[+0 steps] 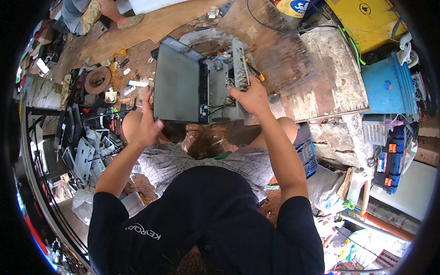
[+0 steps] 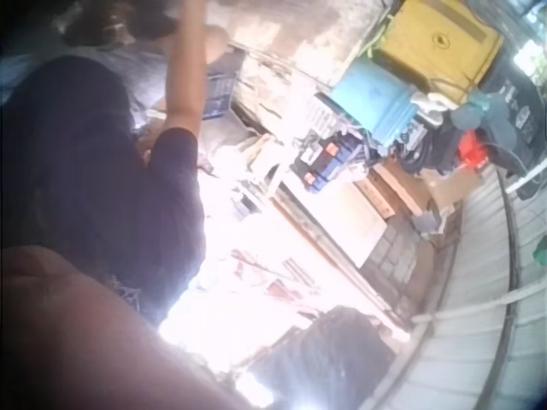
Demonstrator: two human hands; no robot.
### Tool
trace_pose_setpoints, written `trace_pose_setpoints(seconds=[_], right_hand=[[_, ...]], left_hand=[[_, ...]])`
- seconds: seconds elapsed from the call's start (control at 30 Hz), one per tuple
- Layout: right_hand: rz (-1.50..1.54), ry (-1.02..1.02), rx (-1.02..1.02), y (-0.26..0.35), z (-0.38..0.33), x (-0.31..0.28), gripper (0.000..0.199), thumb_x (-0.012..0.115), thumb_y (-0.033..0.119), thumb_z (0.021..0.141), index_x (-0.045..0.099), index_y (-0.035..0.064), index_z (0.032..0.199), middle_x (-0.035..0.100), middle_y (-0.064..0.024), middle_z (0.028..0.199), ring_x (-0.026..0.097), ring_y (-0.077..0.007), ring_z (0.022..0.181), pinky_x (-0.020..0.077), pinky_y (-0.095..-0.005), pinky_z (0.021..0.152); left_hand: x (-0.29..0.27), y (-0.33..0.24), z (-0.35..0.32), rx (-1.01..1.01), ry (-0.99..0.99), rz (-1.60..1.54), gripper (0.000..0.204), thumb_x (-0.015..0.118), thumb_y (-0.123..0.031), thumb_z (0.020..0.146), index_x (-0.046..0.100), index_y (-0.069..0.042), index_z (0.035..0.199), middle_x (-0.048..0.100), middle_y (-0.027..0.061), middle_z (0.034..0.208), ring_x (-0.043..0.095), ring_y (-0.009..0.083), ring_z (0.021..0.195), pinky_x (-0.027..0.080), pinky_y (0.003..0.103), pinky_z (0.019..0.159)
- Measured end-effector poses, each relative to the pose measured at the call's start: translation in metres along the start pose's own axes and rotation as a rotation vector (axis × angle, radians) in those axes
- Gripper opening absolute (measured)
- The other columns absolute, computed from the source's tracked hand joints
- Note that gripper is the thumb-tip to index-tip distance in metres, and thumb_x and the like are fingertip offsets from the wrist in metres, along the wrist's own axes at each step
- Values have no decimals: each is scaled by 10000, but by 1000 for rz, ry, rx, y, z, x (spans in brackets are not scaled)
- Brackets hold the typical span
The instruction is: The person is disassembling an electronic set-top box by using a screwdriver to remove screws from the casing and pliers to pull apart metal components from the chassis.
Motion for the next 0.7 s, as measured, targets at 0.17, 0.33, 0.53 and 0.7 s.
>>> trace_pose_setpoints(seconds=[0.17, 0.33, 0.53, 0.7], right_hand=[[36, -52, -2, -42, 2, 12, 574, 775, 359, 755, 648, 30, 1209, 722, -147, 1030, 686, -272, 937, 514, -384, 870], [261, -42, 36, -108, 21, -10, 410, 752, 239, 833, 628, -19, 1126, 688, -111, 973, 642, -176, 815, 510, -311, 781], [393, 22, 70, -97, 15, 5, 330, 686, 189, 883, 623, -22, 1129, 657, -81, 976, 600, -165, 867, 480, -307, 793], [268, 1, 72, -95, 10, -2, 305, 676, 191, 891, 633, -9, 1117, 658, -68, 972, 585, -160, 849, 466, -312, 779]], left_hand=[[-22, 36, -26, -900, -30, -601, 624, 579, -233, 980, 315, -13, 1501, 512, 207, 1386, 583, 312, 1188, 594, 452, 818], [-24, 34, 3, -833, -168, -997, 343, 470, -230, 1015, 582, 37, 1199, 689, 178, 1114, 707, 277, 955, 620, 414, 825], [-110, 23, -51, -281, -344, -1463, 408, 422, -294, 1008, 567, 10, 1238, 687, 191, 1156, 711, 291, 986, 599, 417, 819], [-155, 30, -126, -334, -787, -1057, 449, 483, -325, 1010, 416, -147, 1416, 569, 137, 1334, 627, 288, 1117, 512, 459, 921]])
Point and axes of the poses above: each hand's wrist, its own z-axis towards the middle knuckle, its own x-axis out of the palm, y = z × x, the point moved 3 cm from there along z, towards the middle knuckle
